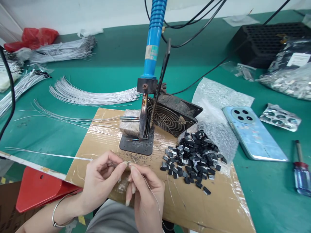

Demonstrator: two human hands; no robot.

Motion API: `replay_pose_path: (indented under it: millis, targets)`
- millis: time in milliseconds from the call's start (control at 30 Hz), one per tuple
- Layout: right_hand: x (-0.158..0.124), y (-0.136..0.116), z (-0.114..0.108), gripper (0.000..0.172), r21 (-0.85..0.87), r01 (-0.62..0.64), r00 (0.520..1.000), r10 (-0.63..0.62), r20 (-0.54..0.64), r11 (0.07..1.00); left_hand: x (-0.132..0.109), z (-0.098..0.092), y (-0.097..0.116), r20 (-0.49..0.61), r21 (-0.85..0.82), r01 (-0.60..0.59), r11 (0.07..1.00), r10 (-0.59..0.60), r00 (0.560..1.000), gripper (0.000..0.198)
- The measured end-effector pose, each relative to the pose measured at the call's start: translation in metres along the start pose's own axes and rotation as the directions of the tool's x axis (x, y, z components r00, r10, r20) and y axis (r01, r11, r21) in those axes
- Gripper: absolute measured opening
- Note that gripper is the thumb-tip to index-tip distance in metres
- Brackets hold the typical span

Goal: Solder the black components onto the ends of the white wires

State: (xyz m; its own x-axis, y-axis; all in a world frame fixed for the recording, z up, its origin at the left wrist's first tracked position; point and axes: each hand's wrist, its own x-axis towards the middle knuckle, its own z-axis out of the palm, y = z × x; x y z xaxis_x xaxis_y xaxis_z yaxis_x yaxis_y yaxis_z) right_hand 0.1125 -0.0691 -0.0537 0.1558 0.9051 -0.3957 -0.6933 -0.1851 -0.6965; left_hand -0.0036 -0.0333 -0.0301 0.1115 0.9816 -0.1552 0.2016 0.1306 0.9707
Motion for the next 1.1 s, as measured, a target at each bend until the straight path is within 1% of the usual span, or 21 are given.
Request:
replay_pose_path:
  millis: [133,233,333,467,633,733,800,833,867,933,1000,1033,1067,1100]
  targets:
    - [0.0,-0.003,-0.003,0.014,-0.016,-0.015,1.0,0.016,0.02,1.0,-0.001,-0.001,-0.004,0.001,0.035,-0.034,0.999,0.034,0.999,0.017]
    - [0.0,-0.005,-0.005,0.014,-0.037,-0.021,0.999,0.022,0.028,0.999,-0.002,-0.002,-0.007,-0.005,0.092,-0.098,0.991,0.099,0.995,0.016]
    - [0.001,-0.007,-0.007,0.013,-0.053,-0.02,1.0,0.02,0.012,0.998,-0.002,-0.003,-0.009,-0.008,0.129,-0.151,0.98,0.154,0.988,0.015]
    - [0.002,-0.008,-0.008,0.013,-0.059,-0.021,1.0,0.022,0.01,0.998,-0.004,-0.003,-0.01,-0.005,0.137,-0.178,0.975,0.18,0.984,0.015]
    - [-0.001,-0.006,-0.002,0.015,-0.031,-0.016,1.0,0.016,0.006,0.999,-0.005,-0.002,-0.012,-0.012,0.106,-0.16,0.981,0.162,0.987,0.014]
    - [-0.003,-0.003,0.001,0.012,-0.008,-0.015,1.0,0.015,-0.016,1.0,-0.005,0.0,-0.011,-0.004,0.076,-0.106,0.991,0.107,0.994,0.015]
    - [-0.004,-0.002,0.0,0.011,-0.002,-0.022,0.999,0.021,-0.025,1.0,-0.004,0.0,-0.009,0.008,0.06,-0.055,0.997,0.055,0.998,0.016]
    - [-0.005,-0.004,-0.002,0.015,0.005,-0.026,0.999,0.026,-0.026,1.0,-0.003,-0.001,-0.008,0.011,0.061,-0.035,0.998,0.034,0.999,0.016]
    - [-0.005,-0.007,-0.004,0.022,0.016,-0.031,0.999,0.031,-0.026,0.999,-0.001,-0.003,-0.006,0.012,0.075,-0.024,0.997,0.024,1.0,0.017]
    - [-0.009,-0.016,-0.009,0.041,0.045,-0.026,0.999,0.026,-0.021,0.999,0.004,-0.009,0.0,0.019,0.157,-0.044,0.987,0.042,0.999,0.018]
    - [-0.015,-0.028,-0.012,0.052,0.061,-0.01,1.0,0.01,0.002,0.998,0.012,-0.019,0.009,0.07,0.317,-0.117,0.941,0.1,0.993,0.017]
    - [-0.02,-0.034,-0.011,0.054,0.06,-0.019,0.999,0.017,0.038,0.998,0.015,-0.024,0.014,0.125,0.413,-0.165,0.896,0.123,0.985,0.016]
    - [-0.025,-0.038,-0.01,0.058,0.045,-0.056,0.995,0.052,0.085,0.997,0.019,-0.029,0.019,0.19,0.512,-0.208,0.833,0.126,0.974,0.015]
    - [-0.029,-0.041,-0.008,0.065,0.018,-0.097,0.982,0.092,0.167,0.995,0.022,-0.032,0.024,0.267,0.593,-0.259,0.762,0.116,0.957,0.015]
